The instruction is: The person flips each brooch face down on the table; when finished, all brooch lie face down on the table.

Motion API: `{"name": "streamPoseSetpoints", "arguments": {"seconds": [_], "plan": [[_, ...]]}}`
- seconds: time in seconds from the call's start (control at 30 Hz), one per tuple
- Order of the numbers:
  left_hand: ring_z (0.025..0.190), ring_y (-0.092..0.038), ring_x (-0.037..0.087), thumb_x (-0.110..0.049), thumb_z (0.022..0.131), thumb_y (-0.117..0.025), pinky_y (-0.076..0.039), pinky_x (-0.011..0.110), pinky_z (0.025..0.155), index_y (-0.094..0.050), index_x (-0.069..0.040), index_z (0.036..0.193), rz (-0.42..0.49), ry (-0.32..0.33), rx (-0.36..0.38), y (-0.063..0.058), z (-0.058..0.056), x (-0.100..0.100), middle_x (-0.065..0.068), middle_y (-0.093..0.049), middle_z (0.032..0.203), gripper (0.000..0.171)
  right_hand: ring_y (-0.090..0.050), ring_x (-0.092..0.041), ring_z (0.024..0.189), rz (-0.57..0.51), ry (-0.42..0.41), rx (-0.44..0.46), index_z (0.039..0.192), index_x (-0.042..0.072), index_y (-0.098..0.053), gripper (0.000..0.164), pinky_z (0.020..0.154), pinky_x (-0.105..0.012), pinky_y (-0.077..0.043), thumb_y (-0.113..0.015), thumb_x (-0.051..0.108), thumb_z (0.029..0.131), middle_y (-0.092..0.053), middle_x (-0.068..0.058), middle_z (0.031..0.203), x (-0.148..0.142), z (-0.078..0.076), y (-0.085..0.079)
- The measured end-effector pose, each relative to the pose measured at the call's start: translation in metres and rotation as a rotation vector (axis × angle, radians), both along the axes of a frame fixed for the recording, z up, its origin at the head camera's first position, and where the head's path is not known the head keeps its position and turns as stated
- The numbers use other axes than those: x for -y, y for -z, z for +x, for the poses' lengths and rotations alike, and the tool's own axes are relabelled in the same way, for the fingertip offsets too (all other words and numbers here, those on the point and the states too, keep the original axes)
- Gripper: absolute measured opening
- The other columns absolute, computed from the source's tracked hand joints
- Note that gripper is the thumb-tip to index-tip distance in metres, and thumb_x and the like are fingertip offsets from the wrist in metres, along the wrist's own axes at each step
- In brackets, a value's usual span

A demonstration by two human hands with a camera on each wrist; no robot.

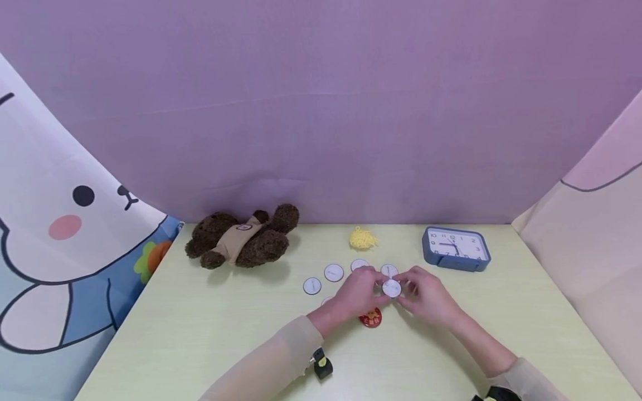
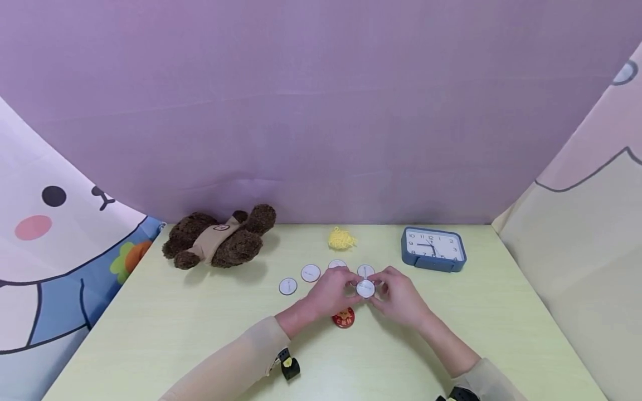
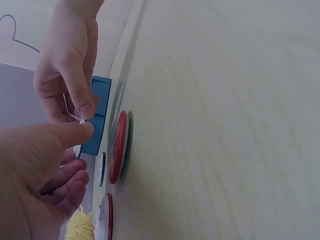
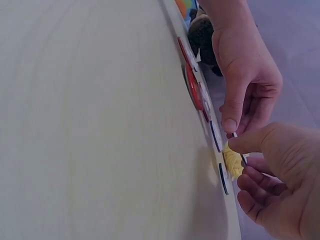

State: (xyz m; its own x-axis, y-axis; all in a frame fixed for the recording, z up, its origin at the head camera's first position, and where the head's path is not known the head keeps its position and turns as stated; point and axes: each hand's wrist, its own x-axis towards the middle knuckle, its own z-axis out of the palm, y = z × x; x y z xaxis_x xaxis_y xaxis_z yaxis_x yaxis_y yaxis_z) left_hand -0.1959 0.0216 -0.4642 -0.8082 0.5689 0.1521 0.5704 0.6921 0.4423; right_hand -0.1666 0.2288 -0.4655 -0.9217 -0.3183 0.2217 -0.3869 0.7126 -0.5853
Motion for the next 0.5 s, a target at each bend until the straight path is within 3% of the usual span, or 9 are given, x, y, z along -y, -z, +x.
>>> {"name": "streamPoseSetpoints", "arguments": {"seconds": [0.2,0.5], "plan": [[0.082,-0.061,0.005,-0.031,0.094,-0.082,-0.053,0.022,0.094,-0.082,-0.016,0.114,-0.056,0.048,-0.009,0.0081,-0.0020,-0.0018,-0.007,-0.080,0.091,0.026,-0.056,-0.012,0.083,0.034,-0.019,0.017,0.113,0.006,-0.078,0.033,0.070,-0.023,-0.051,-0.089,0.008,0.082,-0.067,0.001,0.094,0.0005,0.0011,0.0042],[0.096,-0.066,0.010,-0.030,0.094,-0.082,-0.055,0.021,0.093,-0.083,-0.014,0.114,-0.119,0.008,0.031,0.0107,-0.0003,-0.0058,-0.004,-0.081,0.101,0.026,-0.055,-0.009,0.081,0.075,-0.009,0.044,0.113,0.004,-0.078,0.032,0.069,-0.022,-0.051,-0.087,0.006,0.083,-0.068,0.001,0.093,0.0034,0.0032,0.0066]]}}
